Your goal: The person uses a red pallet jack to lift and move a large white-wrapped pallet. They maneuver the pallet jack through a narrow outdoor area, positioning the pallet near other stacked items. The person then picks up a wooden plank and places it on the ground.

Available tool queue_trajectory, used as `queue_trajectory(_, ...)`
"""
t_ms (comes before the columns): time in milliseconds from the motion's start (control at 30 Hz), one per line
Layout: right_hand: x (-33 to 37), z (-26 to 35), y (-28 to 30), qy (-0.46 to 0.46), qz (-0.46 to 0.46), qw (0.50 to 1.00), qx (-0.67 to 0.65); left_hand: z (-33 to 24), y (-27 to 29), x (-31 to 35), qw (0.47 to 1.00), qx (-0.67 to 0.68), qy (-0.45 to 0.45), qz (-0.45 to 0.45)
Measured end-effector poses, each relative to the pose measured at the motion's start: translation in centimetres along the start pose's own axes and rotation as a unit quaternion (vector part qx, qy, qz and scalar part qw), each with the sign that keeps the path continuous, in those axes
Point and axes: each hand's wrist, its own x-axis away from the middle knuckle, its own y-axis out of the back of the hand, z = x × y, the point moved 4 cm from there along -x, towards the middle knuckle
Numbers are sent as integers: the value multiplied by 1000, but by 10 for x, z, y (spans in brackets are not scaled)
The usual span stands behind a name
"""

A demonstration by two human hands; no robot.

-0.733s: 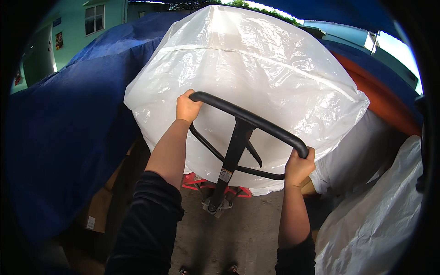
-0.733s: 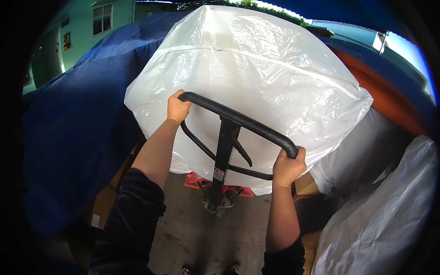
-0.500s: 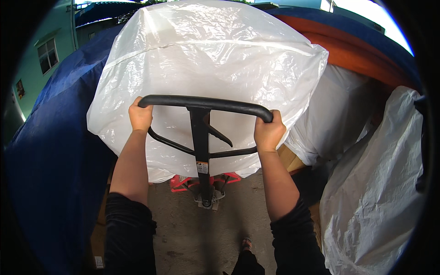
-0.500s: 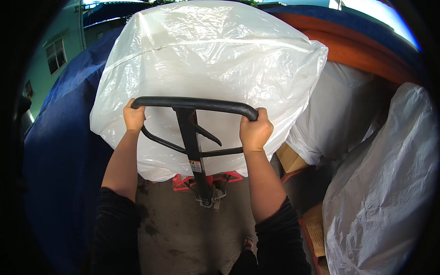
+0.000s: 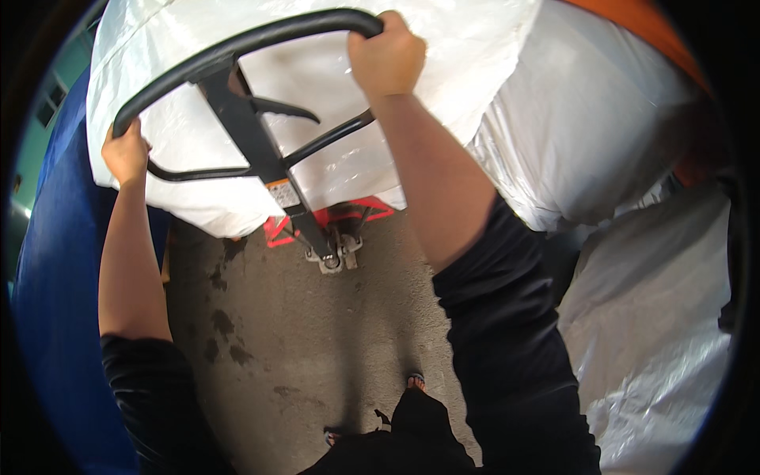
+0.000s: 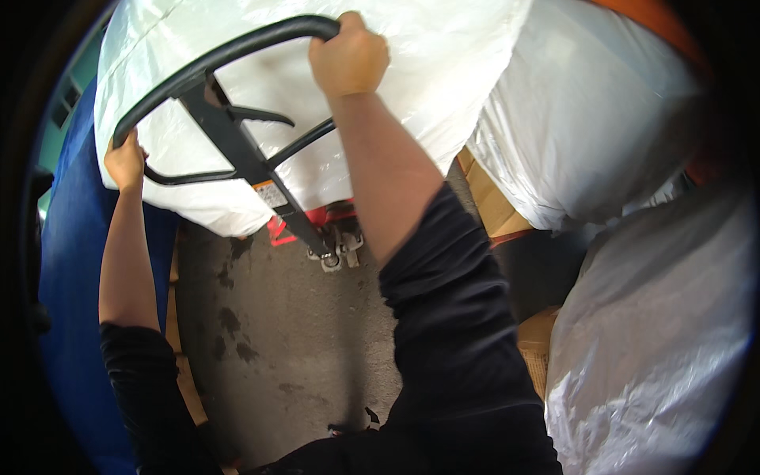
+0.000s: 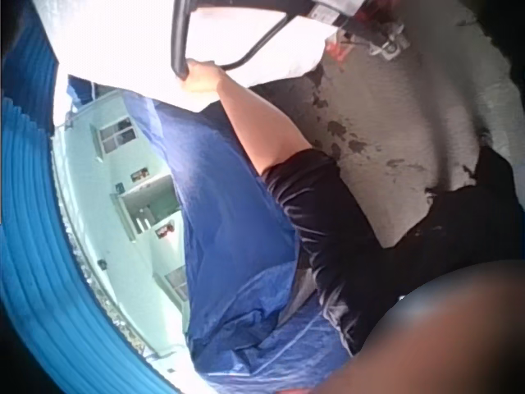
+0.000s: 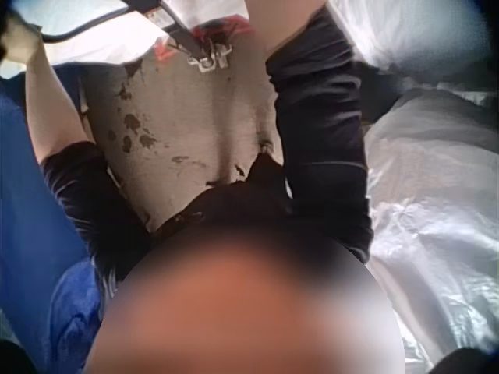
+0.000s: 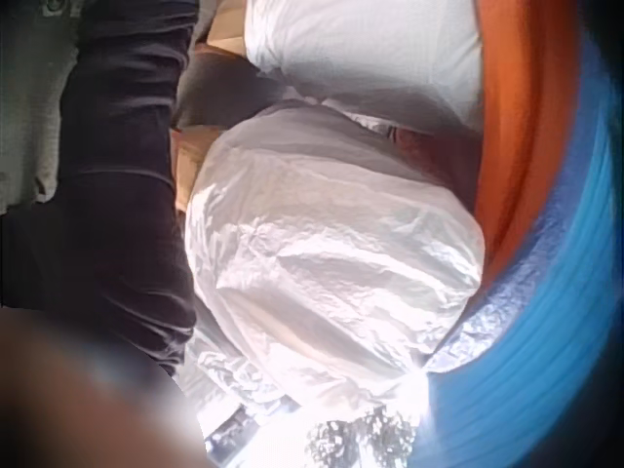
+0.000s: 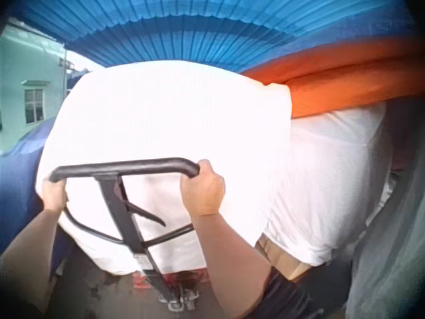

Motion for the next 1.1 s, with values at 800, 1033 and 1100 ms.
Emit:
queue_trajectory(800, -27, -21, -24, 21, 92, 987, -131, -40, 66, 78, 997, -10, -47, -66)
queue_trajectory(1033, -52, -50, -19, -27, 44, 997, -54, -47, 84, 96, 972, 211, -107, 1)
queue_trajectory(1100, -52, -50, 1, -80, 107, 988, -75, -41, 95, 83, 961, 254, -86, 64)
